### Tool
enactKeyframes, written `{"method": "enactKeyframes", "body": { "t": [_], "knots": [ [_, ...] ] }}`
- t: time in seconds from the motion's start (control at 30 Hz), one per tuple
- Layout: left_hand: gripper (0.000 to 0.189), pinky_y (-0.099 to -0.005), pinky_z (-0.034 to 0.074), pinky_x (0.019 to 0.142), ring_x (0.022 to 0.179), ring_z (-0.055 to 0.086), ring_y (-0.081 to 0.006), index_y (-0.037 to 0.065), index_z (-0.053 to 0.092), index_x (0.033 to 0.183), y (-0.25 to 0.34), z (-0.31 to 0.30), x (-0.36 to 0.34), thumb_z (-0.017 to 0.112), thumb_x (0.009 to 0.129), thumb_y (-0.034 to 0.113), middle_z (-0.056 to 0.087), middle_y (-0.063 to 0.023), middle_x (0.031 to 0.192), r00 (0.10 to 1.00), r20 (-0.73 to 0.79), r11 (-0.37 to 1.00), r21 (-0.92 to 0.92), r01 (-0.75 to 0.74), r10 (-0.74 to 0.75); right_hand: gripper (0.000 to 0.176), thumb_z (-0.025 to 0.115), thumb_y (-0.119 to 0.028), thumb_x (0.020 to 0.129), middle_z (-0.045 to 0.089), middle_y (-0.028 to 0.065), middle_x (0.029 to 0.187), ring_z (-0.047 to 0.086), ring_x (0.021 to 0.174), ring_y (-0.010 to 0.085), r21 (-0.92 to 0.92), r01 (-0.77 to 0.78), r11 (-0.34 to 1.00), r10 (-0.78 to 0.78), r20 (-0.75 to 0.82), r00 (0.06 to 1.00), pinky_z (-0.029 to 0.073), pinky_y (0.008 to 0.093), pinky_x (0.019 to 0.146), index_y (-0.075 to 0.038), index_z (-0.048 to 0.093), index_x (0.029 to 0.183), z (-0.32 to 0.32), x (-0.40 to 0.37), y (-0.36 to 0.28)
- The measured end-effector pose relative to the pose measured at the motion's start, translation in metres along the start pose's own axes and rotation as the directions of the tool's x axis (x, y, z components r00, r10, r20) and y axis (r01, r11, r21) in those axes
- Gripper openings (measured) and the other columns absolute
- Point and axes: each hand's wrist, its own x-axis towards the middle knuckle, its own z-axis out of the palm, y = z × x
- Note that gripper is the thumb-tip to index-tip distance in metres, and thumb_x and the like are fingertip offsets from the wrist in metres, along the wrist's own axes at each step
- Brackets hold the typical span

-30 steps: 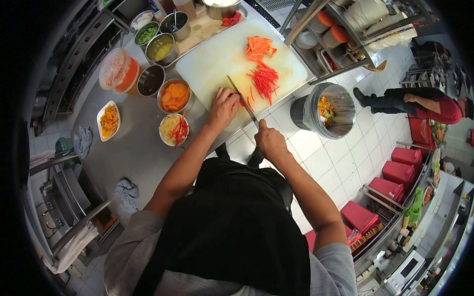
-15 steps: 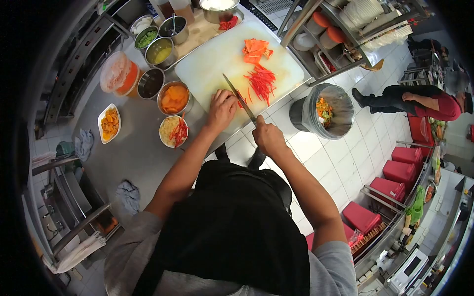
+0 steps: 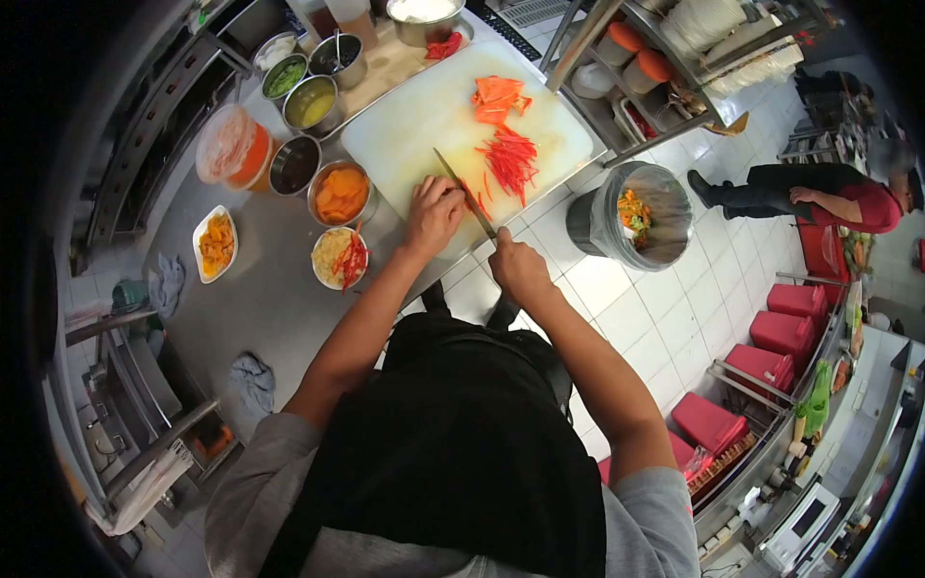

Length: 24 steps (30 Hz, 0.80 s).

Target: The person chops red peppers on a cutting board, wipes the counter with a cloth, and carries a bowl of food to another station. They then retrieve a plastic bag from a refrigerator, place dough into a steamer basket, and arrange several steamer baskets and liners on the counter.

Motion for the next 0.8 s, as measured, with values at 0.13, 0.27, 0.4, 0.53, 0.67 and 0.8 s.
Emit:
{"method": "enactKeyframes", "body": {
  "t": [0.13, 0.27, 0.4, 0.53, 0.67, 0.8],
  "knots": [
    [0.006, -0.0423, 0.042, 0.081, 0.096, 0.055, -0.0284, 0.005, 0.063, 0.084, -0.003, 0.002, 0.003, 0.067, 0.079, 0.004, 0.056, -0.0072, 0.094, 1.0, 0.003, 1.0, -0.008, 0.0, 0.0, 0.025, 0.053, -0.018, 0.092, 0.067, 0.0303, 0.078, 0.067, 0.074, 0.0484, -0.014, 0.075, 0.997, -0.076, -0.007, 0.997, 0.053, 0.0576, 0.069, 0.0, 0.048, 0.108, -0.008, 0.009, 0.009],
    [0.018, -0.0449, 0.043, 0.087, 0.101, 0.056, -0.0306, 0.004, 0.066, 0.1, 0.006, -0.013, 0.003, 0.065, 0.082, 0.006, 0.059, -0.0103, 0.104, 0.998, -0.054, 0.991, -0.134, 0.013, -0.02, 0.026, 0.055, -0.02, 0.093, 0.066, 0.0283, 0.08, 0.067, 0.075, 0.0466, -0.078, 0.06, 0.995, -0.07, -0.126, 0.99, 0.054, 0.0557, 0.068, -0.003, 0.049, 0.112, -0.026, -0.002, 0.021],
    [0.037, -0.0466, 0.042, 0.098, 0.114, 0.055, -0.0312, 0.002, 0.063, 0.122, 0.039, -0.045, 0.004, 0.066, 0.086, 0.011, 0.059, -0.0137, 0.124, 0.987, 0.081, 0.986, -0.107, -0.13, 0.139, 0.028, 0.058, -0.021, 0.093, 0.063, 0.0281, 0.087, 0.067, 0.076, 0.0467, -0.019, 0.003, 1.0, -0.007, -0.211, 0.977, 0.055, 0.0546, 0.069, -0.003, 0.05, 0.112, -0.036, -0.015, 0.019],
    [0.041, -0.0471, 0.039, 0.104, 0.122, 0.053, -0.0315, 0.0, 0.06, 0.126, 0.043, -0.041, 0.007, 0.065, 0.089, 0.017, 0.058, -0.0151, 0.13, 0.963, 0.173, 0.978, -0.042, -0.204, 0.208, 0.03, 0.063, -0.021, 0.091, 0.06, 0.0281, 0.094, 0.066, 0.077, 0.0464, 0.067, -0.028, 0.997, 0.046, -0.277, 0.96, 0.055, 0.0535, 0.069, -0.004, 0.05, 0.112, -0.027, -0.023, 0.015],
    [0.042, -0.0467, 0.036, 0.109, 0.126, 0.051, -0.0336, -0.002, 0.059, 0.125, 0.041, -0.043, 0.015, 0.063, 0.092, 0.024, 0.059, -0.0174, 0.129, 0.944, 0.238, 0.973, -0.028, -0.231, 0.231, 0.033, 0.065, -0.022, 0.09, 0.059, 0.0275, 0.095, 0.067, 0.078, 0.0456, 0.083, -0.079, 0.993, 0.1, -0.295, 0.95, 0.056, 0.0532, 0.069, -0.007, 0.05, 0.115, -0.018, -0.026, 0.015],
    [0.041, -0.0476, 0.034, 0.113, 0.127, 0.05, -0.0352, -0.004, 0.059, 0.123, 0.033, -0.034, 0.025, 0.062, 0.093, 0.025, 0.059, -0.0185, 0.129, 0.906, 0.324, 0.962, -0.109, -0.251, 0.273, 0.036, 0.068, -0.023, 0.089, 0.059, 0.027, 0.096, 0.067, 0.079, 0.0451, 0.09, -0.123, 0.988, 0.143, -0.27, 0.952, 0.056, 0.0529, 0.068, -0.008, 0.049, 0.115, -0.011, -0.031, 0.013]
  ]
}}
